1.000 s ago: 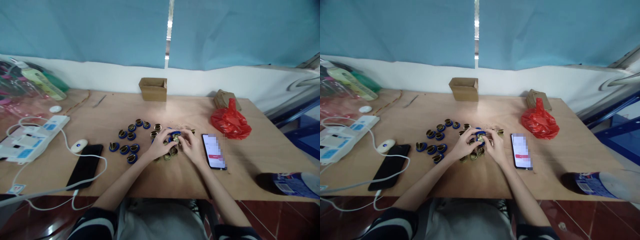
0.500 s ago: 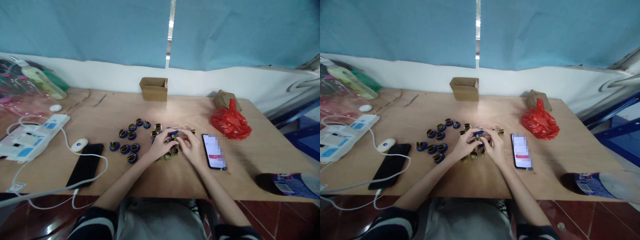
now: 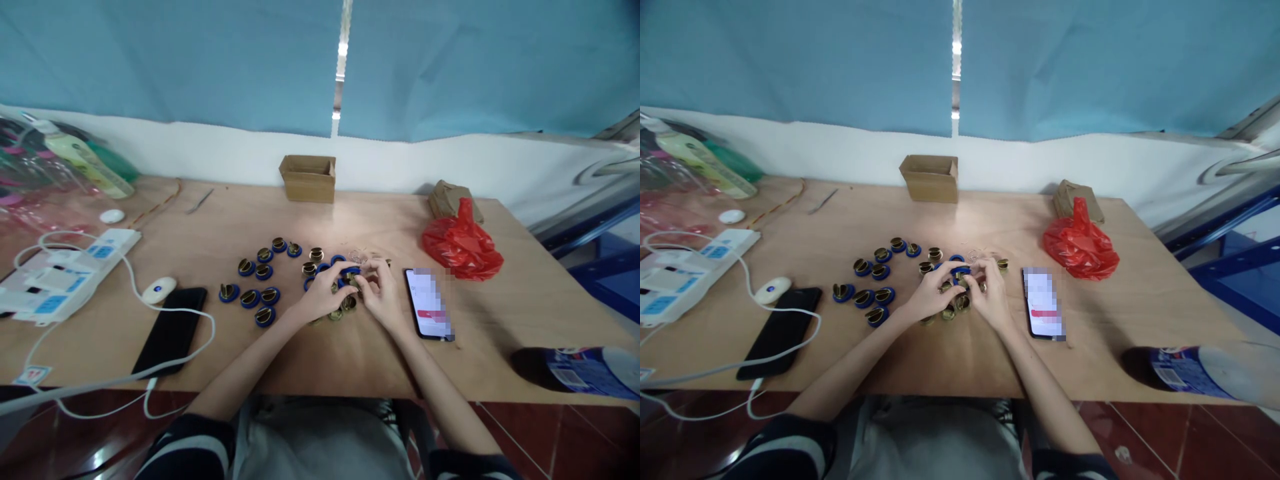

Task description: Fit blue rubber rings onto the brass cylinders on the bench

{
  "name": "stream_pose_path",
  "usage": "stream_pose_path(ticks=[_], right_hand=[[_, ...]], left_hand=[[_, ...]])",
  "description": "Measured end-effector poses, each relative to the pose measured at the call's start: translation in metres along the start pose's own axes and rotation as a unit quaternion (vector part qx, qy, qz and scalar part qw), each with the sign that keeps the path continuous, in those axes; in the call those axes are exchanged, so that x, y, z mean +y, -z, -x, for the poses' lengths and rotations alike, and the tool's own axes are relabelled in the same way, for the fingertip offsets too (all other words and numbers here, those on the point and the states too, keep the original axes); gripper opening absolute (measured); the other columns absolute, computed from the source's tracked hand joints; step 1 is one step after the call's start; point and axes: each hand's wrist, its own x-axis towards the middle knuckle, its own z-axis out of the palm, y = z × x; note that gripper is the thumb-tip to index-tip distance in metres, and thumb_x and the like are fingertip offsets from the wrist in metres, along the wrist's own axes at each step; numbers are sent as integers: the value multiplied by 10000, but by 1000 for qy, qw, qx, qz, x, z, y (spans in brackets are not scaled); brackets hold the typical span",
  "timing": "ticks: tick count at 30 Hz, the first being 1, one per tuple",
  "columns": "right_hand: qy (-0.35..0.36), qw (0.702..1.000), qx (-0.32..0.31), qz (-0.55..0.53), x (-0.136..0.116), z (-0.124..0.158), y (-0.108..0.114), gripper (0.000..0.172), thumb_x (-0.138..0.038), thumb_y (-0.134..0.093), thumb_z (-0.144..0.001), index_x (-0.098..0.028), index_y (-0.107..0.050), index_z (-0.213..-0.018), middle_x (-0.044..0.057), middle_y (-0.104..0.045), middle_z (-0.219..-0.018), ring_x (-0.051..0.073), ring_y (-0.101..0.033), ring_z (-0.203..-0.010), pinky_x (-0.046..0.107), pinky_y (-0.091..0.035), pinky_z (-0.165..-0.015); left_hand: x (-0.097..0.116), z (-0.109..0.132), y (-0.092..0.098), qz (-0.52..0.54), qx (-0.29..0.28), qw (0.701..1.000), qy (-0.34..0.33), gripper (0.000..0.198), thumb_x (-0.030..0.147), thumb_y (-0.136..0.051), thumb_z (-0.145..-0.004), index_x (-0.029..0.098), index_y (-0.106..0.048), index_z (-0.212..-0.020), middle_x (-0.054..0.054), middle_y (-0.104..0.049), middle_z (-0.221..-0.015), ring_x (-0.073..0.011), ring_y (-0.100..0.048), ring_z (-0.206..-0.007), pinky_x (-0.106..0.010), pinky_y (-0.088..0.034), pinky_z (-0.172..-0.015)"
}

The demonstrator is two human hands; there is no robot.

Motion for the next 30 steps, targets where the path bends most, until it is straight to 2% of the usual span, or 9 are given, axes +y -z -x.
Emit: stream_pose_path(ticks=[4,7,11,14,18,21,23,26,30], right_hand=[[4,1000,-20,6,-3,-1,1,37,-253,-560,-970,-245,-538,-999,41,-555,-981,194,-577,-848,328,-508,-693],[16,999,-48,18,-5,-1,2,5,-237,-517,-984,-240,-513,-983,35,-530,-951,191,-555,-813,344,-489,-708],[44,994,-85,48,-8,-1,1,61,-176,-463,-975,-234,-478,-963,34,-503,-919,196,-527,-798,356,-466,-718],[52,993,-96,53,-12,0,2,64,-182,-458,-983,-233,-488,-959,41,-515,-925,203,-531,-810,359,-462,-721],[32,996,-78,39,-18,0,4,45,-242,-511,-999,-237,-552,-1015,54,-574,-1001,193,-558,-791,366,-471,-736],[-19,999,-28,-33,-17,0,4,134,-270,-541,-998,-259,-545,-1132,47,-599,-1024,197,-593,-832,354,-493,-742],[-54,995,-17,-79,-14,-1,3,182,-295,-559,-994,-267,-542,-1173,41,-602,-1031,193,-600,-847,335,-496,-728],[-70,992,-32,-103,-10,-3,3,99,-338,-588,-983,-250,-605,-1025,27,-581,-987,177,-579,-824,314,-476,-721],[-82,988,-38,-129,-11,-5,3,159,-354,-639,-949,-239,-567,-867,-9,-514,-859,159,-522,-759,293,-444,-696]], left_hand=[[1,0,2,-21,3,1000,-8,408,137,-663,-874,224,-592,-1266,-77,-706,-1213,-226,-698,-1085,-396,-563,-985],[2,0,5,-39,3,999,-16,402,147,-681,-856,206,-597,-1245,-85,-715,-1178,-225,-705,-1025,-384,-574,-933],[2,-1,10,-10,-6,1000,-26,356,138,-640,-859,183,-608,-1211,-81,-717,-1096,-199,-704,-937,-330,-584,-839],[0,-3,12,17,-14,1000,-20,366,143,-614,-878,179,-608,-1242,-87,-713,-1102,-198,-704,-948,-326,-586,-848],[-2,-4,15,61,-4,998,-13,383,162,-586,-921,177,-598,-1304,-124,-699,-1236,-237,-692,-1114,-392,-565,-994],[-3,-5,16,72,-9,997,-14,403,155,-530,-961,190,-594,-1358,-129,-688,-1309,-249,-664,-1211,-434,-537,-1064],[-5,-4,15,56,-10,998,-27,446,133,-510,-966,212,-584,-1398,-121,-679,-1344,-252,-641,-1258,-450,-520,-1091],[-6,-5,13,45,13,998,-43,477,125,-542,-952,234,-584,-1414,-119,-642,-1404,-249,-630,-1276,-439,-522,-1092],[-2,-6,12,103,73,992,12,360,224,-525,-1001,213,-622,-1347,-125,-664,-1366,-213,-711,-1123,-399,-583,-1000]])
